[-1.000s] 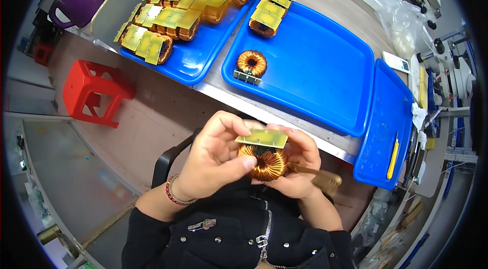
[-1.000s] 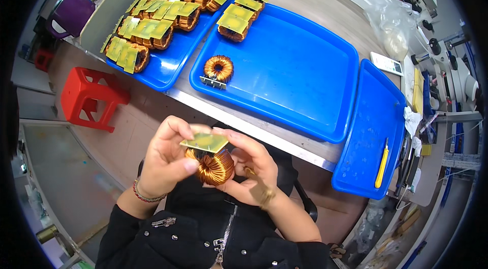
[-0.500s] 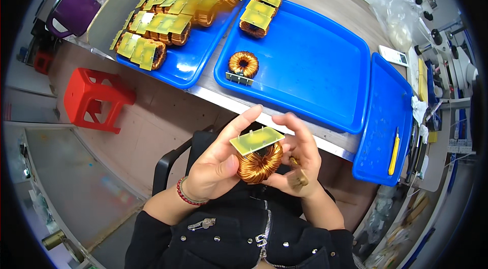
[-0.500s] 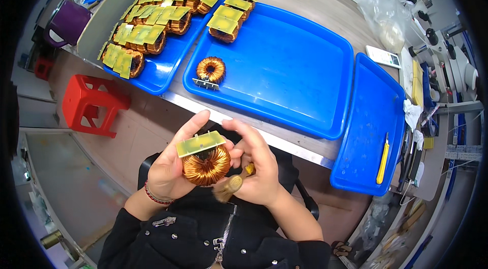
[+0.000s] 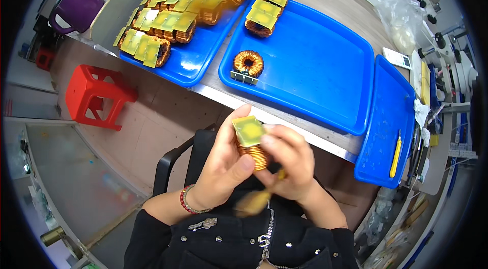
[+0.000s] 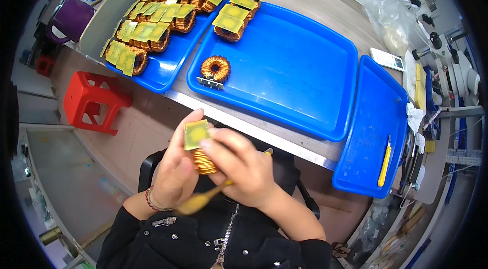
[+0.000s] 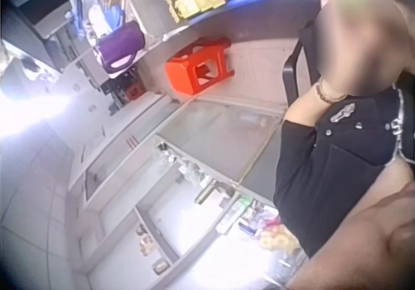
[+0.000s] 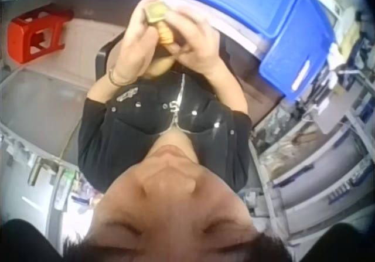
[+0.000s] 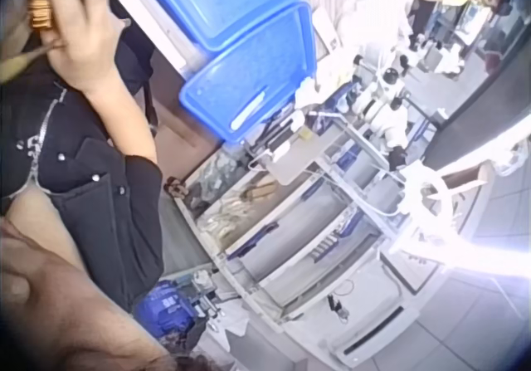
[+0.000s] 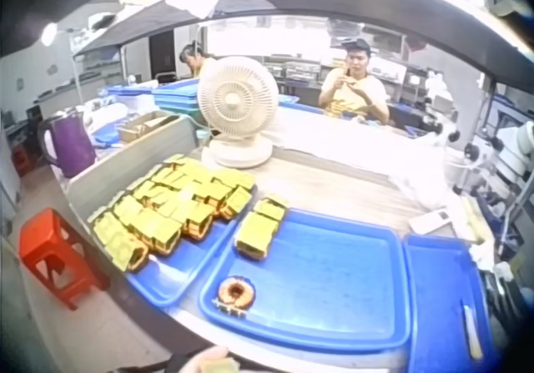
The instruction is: The person repeatedly picks up small copper-wound toroidal inductors from a blue tray and brushes them with a small brush. They rotate the components to clean different sides and place them back on the tray. The workspace includes multiple trays of similar components and various tools.
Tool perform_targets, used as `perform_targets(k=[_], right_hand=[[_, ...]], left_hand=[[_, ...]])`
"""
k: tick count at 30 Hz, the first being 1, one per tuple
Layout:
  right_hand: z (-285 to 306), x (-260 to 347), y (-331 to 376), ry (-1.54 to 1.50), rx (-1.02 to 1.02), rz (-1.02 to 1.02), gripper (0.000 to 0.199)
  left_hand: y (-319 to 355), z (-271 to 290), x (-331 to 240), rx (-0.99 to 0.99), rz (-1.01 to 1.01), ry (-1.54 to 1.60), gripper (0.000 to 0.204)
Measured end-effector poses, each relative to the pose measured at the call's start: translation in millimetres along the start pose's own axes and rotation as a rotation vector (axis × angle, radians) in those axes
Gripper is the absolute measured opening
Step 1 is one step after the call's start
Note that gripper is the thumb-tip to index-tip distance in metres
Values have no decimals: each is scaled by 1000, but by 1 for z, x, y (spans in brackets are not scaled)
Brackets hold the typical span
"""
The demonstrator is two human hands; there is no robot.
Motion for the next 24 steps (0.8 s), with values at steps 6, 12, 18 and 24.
perform_targets(k=[6,12,18,24], right_hand=[[29,-20,16,-196,-215,-349,51],[11,12,13,538,7,53,13],[20,23,8,405,24,230,13],[61,0,6,468,-203,-64,16]], left_hand=[[-1,23,21,-11,240,586,54],[0,16,25,15,253,644,53],[4,16,26,-97,262,646,50],[4,23,24,39,124,574,50]])
Point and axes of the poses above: each hand's wrist, its own y-axis away from the middle knuckle, its own z-axis out of the back of the hand, x = y × z, the point moved 7 cm from there along -y, towards the middle knuckle, and after that the axes turned 6 degrees about -y, right-handed, at the moved point
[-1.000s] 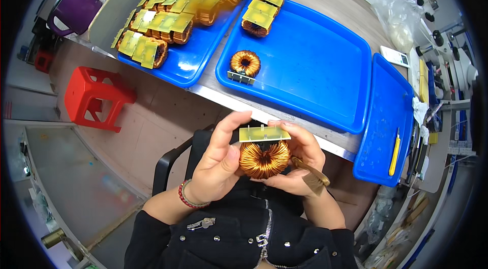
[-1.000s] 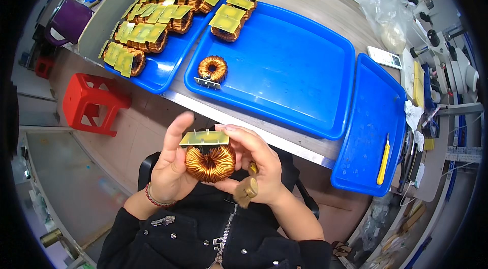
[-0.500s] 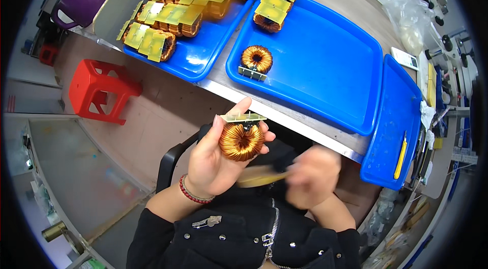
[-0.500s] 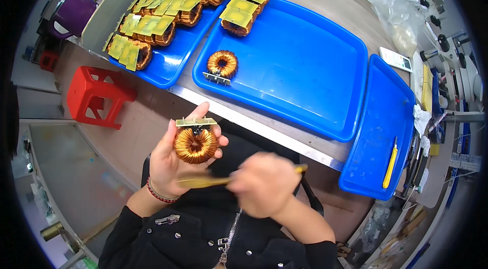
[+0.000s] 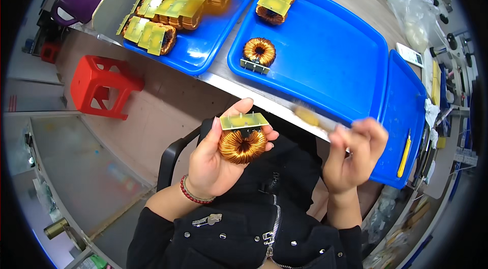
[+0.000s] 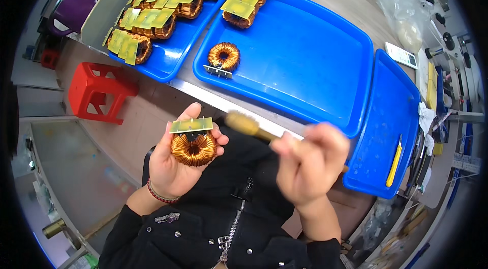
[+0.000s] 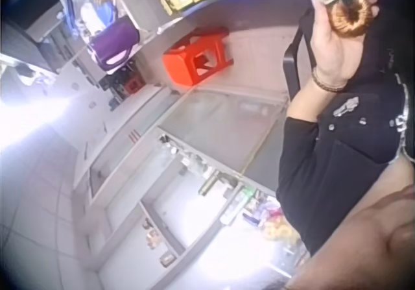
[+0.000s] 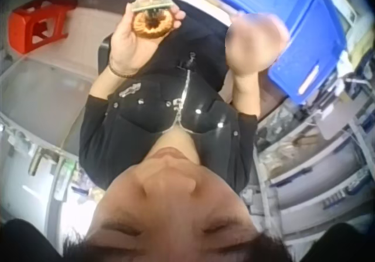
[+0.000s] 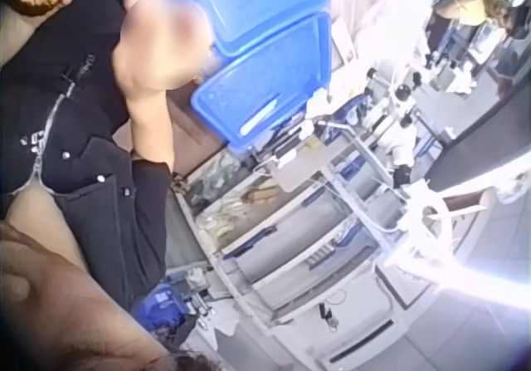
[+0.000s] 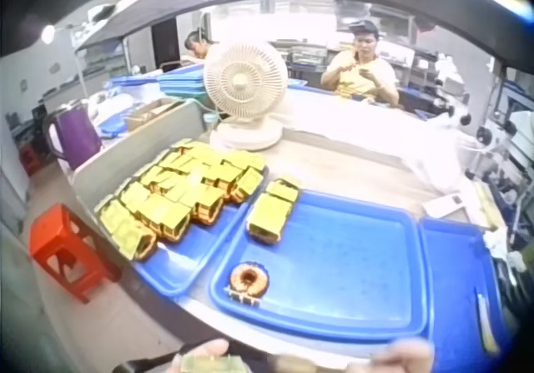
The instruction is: The person repeatedly picks up small copper-wound toroidal inductors from a blue tray and brushes them with a small brush. They rotate the components to clean different sides and place them back on the tray. The workspace includes multiple trays of similar components and various tools.
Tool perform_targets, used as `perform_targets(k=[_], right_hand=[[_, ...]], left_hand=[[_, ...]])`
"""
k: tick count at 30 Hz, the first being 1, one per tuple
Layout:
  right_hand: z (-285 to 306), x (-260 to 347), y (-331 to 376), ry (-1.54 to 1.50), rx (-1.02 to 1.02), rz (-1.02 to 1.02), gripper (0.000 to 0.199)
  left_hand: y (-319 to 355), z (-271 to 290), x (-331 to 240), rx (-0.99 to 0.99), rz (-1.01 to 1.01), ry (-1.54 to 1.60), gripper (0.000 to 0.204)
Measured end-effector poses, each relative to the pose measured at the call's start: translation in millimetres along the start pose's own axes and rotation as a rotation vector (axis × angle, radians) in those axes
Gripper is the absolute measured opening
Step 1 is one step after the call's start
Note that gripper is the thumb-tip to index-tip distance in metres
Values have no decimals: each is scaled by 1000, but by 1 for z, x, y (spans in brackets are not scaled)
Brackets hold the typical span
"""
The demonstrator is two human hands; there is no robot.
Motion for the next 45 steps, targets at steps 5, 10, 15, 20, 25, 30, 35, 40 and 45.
perform_targets(k=[5,10,15,20,25,30,35,40,45], right_hand=[[-44,34,25,-451,670,-213,18],[-23,15,0,24,118,106,17],[-27,21,8,-300,225,106,17],[-27,39,10,-476,349,50,20],[-35,-1,4,-224,104,-1,18],[-19,3,3,-182,86,-18,13],[-22,7,4,-56,102,69,15],[-6,-10,11,-169,57,-77,17],[-33,26,23,-408,102,31,26]], left_hand=[[-8,1,-6,-69,-56,-54,51],[-3,-12,3,-74,18,90,51],[-7,-9,0,-3,-16,25,51],[-10,-9,-3,-43,-27,120,55],[-8,-4,-2,-21,28,-16,53],[-11,6,-1,1,-20,105,44],[-10,-4,2,4,33,134,38],[-13,-2,-2,67,-10,150,38],[-13,-5,1,89,60,162,42]])
Point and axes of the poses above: each hand's wrist, its own y-axis away from the middle knuckle, its own z-axis out of the back of the hand, x = y × z, the point moved 7 cm from there along -y, towards the middle knuckle, and after that the axes turned 6 degrees about -y, right-handed, at the moved point
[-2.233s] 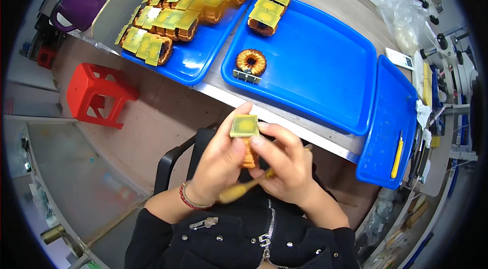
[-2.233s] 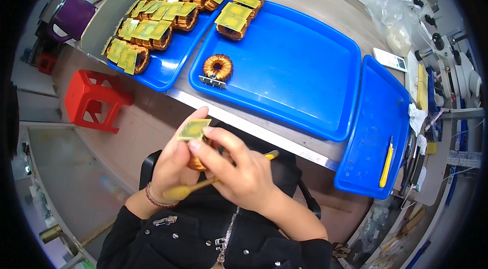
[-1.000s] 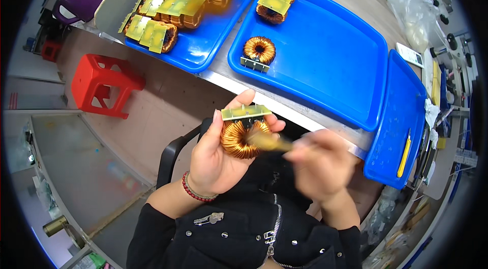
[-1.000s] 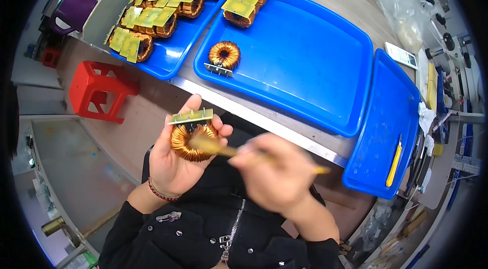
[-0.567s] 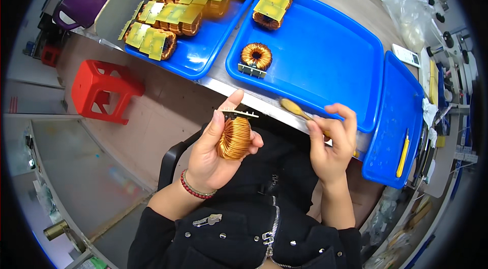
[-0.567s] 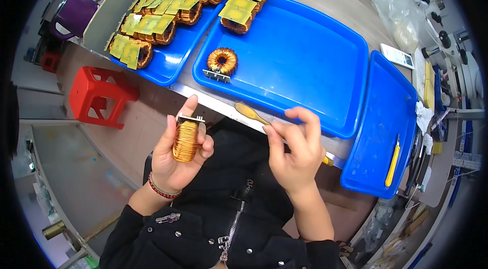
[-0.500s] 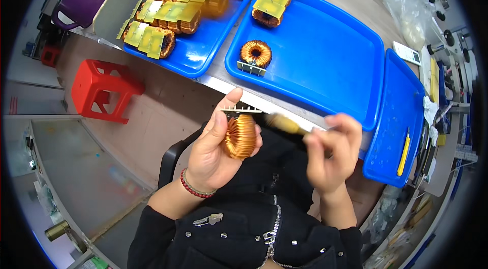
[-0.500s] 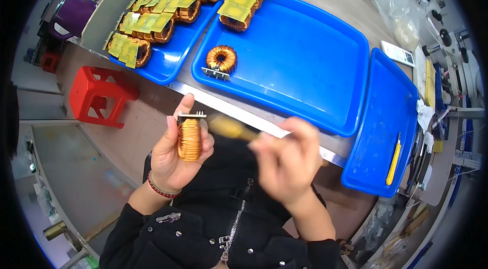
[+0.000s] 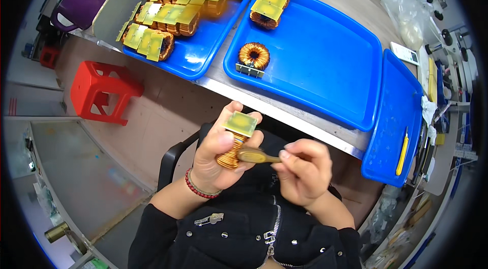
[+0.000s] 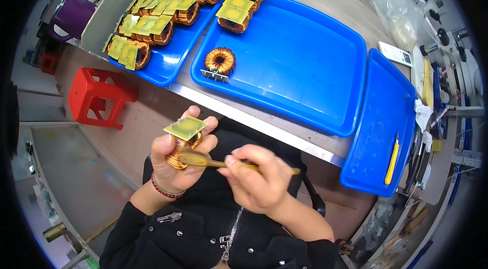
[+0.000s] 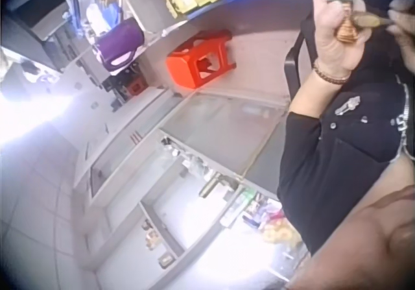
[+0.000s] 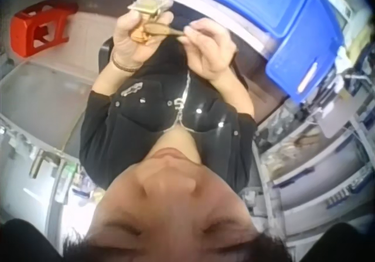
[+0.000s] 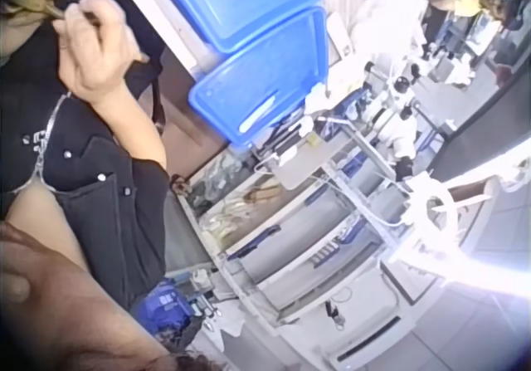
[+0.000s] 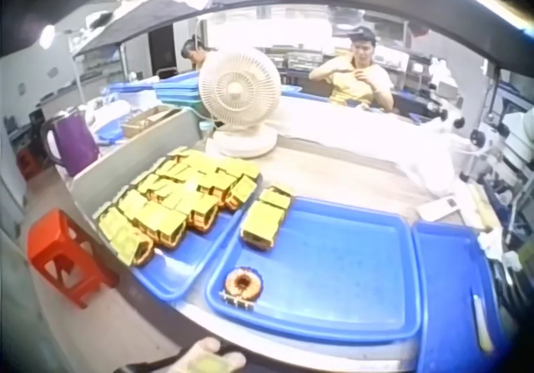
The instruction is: The person repeatedly picks up small copper-wound toroidal inductors from a blue tray and brushes them with a small brush. They rotate the components to clean different sides and place them back on the tray. The workspace includes multiple trays of similar components and various tools.
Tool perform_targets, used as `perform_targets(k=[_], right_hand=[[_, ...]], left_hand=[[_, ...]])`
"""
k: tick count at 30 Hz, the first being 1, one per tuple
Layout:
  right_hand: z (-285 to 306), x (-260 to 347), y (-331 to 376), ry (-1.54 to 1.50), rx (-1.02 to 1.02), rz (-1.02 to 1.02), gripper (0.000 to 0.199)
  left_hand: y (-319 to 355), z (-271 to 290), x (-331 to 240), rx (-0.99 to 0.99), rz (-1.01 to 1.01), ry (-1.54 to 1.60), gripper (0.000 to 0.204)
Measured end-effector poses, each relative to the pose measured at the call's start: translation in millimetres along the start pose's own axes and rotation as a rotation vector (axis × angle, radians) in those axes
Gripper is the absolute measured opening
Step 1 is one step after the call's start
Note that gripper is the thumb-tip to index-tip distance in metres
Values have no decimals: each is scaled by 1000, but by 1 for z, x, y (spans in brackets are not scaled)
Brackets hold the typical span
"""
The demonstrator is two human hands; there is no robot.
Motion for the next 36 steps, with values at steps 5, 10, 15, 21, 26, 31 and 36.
perform_targets(k=[5,10,15,21,26,31,36], right_hand=[[-12,10,1,85,-1,39,27],[14,-9,-9,415,-104,72,17],[28,-10,-13,207,-88,32,22],[-10,-4,0,-149,200,-193,17],[2,7,-10,204,66,70,20],[39,-6,-21,393,-210,62,23],[4,3,-12,46,354,-197,15]], left_hand=[[7,5,-7,-168,-59,-355,46],[8,-2,-2,-171,-67,-243,51],[5,-13,-9,-35,-175,-312,54],[1,-13,-8,-131,-118,-219,56],[2,-13,-6,-6,-149,-191,54],[1,-12,-6,-130,-96,-190,50],[-3,-12,-8,-74,-171,-221,52]])
Point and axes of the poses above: each hand's wrist, its own y-axis away from the middle knuckle, its own z-axis out of the back of the hand, x = y × z, the point moved 7 cm from there along -y, towards the middle knuckle, and after that the axes turned 6 degrees about -y, right-handed, at the moved point
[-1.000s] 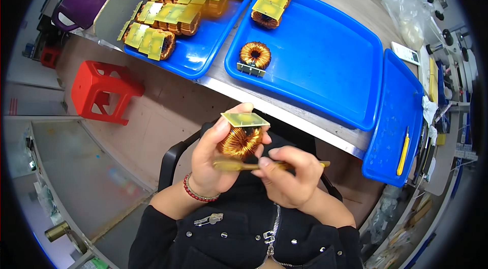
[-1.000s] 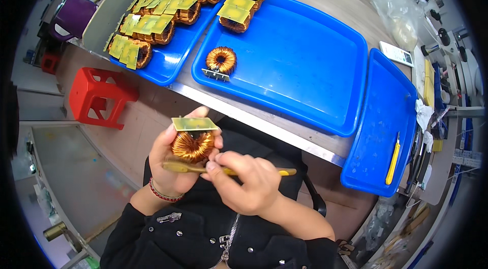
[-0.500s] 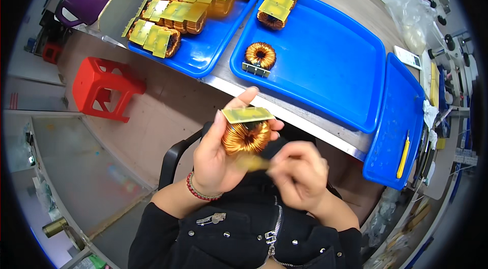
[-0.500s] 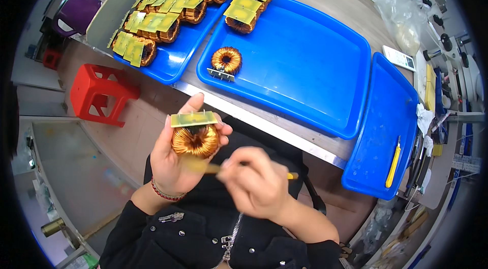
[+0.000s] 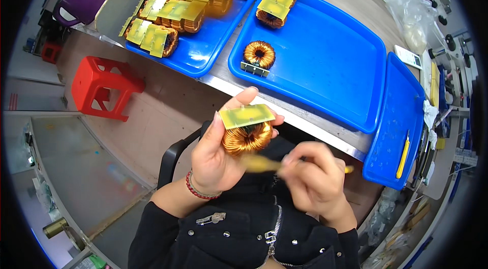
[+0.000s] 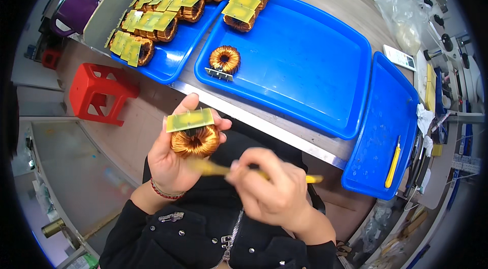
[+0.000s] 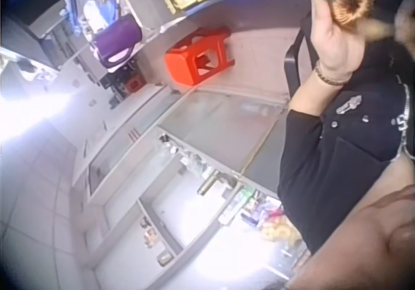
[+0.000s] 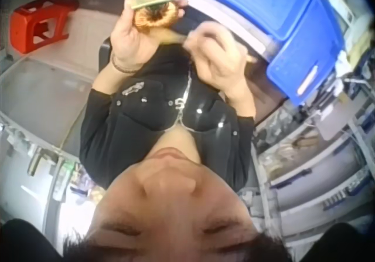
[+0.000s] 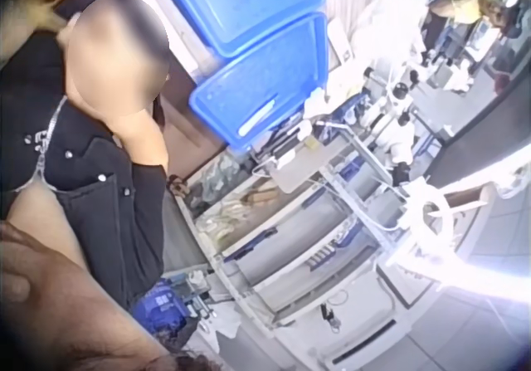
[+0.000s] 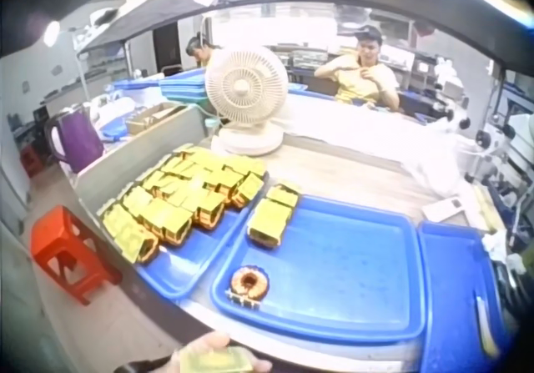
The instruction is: The person repeatedly picks up small copper-wound toroidal inductors from a blue tray and brushes them with a small brush. They rotate the components to clean different sides and place them back on the tray. The workspace includes multiple trays of similar components and various tools.
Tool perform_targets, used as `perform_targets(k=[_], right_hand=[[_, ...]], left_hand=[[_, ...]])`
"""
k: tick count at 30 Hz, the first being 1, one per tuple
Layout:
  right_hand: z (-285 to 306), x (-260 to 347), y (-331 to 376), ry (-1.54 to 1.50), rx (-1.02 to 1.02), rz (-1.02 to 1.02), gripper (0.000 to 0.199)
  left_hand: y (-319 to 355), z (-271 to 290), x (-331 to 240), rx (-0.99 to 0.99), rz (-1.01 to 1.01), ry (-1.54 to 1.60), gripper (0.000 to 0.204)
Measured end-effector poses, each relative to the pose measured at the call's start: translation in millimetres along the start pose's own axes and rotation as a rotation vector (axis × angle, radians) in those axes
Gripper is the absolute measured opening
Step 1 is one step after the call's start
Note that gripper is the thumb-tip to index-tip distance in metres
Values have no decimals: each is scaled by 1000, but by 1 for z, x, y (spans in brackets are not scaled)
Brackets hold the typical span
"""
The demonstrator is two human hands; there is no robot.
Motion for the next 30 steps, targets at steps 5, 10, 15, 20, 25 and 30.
perform_targets(k=[5,10,15,20,25,30], right_hand=[[6,24,-9,320,-127,202,14],[32,19,-5,752,-527,221,20],[42,22,6,303,-412,189,37],[-18,10,-5,-111,249,-28,18],[4,18,-9,235,-319,293,21],[27,2,-14,157,-539,148,25]], left_hand=[[1,2,2,4,55,118,52],[5,0,-5,-98,35,6,51],[7,2,-10,33,-67,-88,51],[4,2,-10,37,-49,-69,51],[5,-2,-5,-51,31,77,52],[4,6,-2,-16,108,257,64]])
Point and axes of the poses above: each hand's wrist, its own y-axis away from the middle knuckle, its own z-axis out of the back of the hand, x = y × z, the point moved 7 cm from there along -y, towards the middle knuckle, and after that the axes turned 6 degrees about -y, right-handed, at the moved point
